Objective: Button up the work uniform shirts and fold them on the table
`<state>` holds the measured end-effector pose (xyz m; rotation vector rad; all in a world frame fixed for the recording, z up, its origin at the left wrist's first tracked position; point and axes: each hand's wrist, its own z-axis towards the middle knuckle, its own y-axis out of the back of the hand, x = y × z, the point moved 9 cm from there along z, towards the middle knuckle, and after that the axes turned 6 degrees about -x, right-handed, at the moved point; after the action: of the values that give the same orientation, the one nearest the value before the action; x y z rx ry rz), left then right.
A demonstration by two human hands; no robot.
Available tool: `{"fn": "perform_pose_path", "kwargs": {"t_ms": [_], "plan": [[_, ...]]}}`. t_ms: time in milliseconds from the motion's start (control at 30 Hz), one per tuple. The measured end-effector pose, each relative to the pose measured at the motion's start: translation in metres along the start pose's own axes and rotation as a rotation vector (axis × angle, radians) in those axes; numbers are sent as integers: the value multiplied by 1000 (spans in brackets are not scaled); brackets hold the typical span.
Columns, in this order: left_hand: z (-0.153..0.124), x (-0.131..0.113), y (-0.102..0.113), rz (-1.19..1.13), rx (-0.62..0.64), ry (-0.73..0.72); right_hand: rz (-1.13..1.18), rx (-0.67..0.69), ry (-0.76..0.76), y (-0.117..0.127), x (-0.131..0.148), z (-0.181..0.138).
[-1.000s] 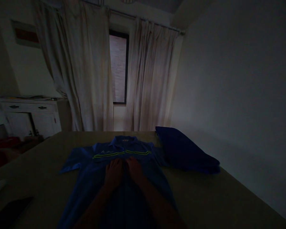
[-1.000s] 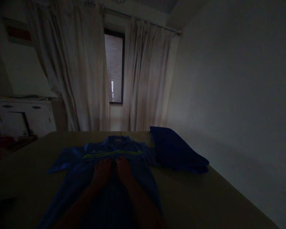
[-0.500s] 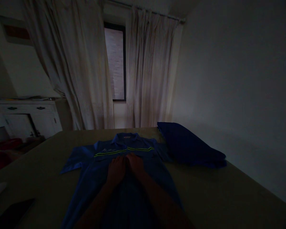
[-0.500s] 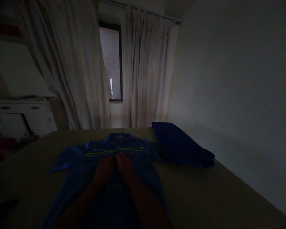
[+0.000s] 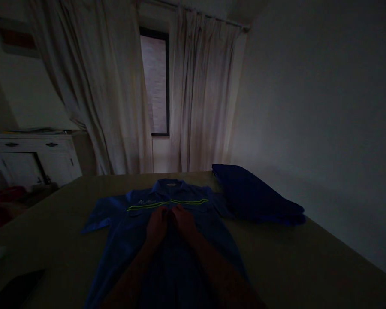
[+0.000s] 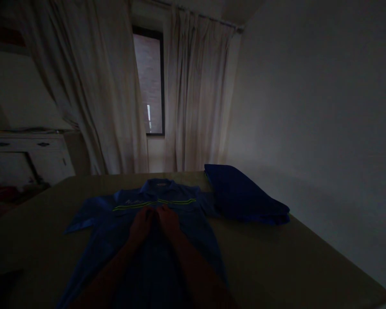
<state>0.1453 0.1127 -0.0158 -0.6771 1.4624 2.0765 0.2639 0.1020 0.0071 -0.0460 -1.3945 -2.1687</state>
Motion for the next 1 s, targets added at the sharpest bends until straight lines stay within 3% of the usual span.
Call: {"fn": "perform_pose_path", "kwargs": {"t_ms": [233, 600, 833, 1000], "plan": [[-5, -1, 3, -81, 28, 32, 137, -51, -24, 8, -5, -2], [-2, 3, 3, -197, -13, 7, 137, 10, 41, 8, 5, 0], [3, 8, 0, -265, -25, -13, 70, -21, -28, 9, -1, -1], [5, 12, 1, -296, -48, -2, 88, 20, 37, 6, 5, 1]]}}
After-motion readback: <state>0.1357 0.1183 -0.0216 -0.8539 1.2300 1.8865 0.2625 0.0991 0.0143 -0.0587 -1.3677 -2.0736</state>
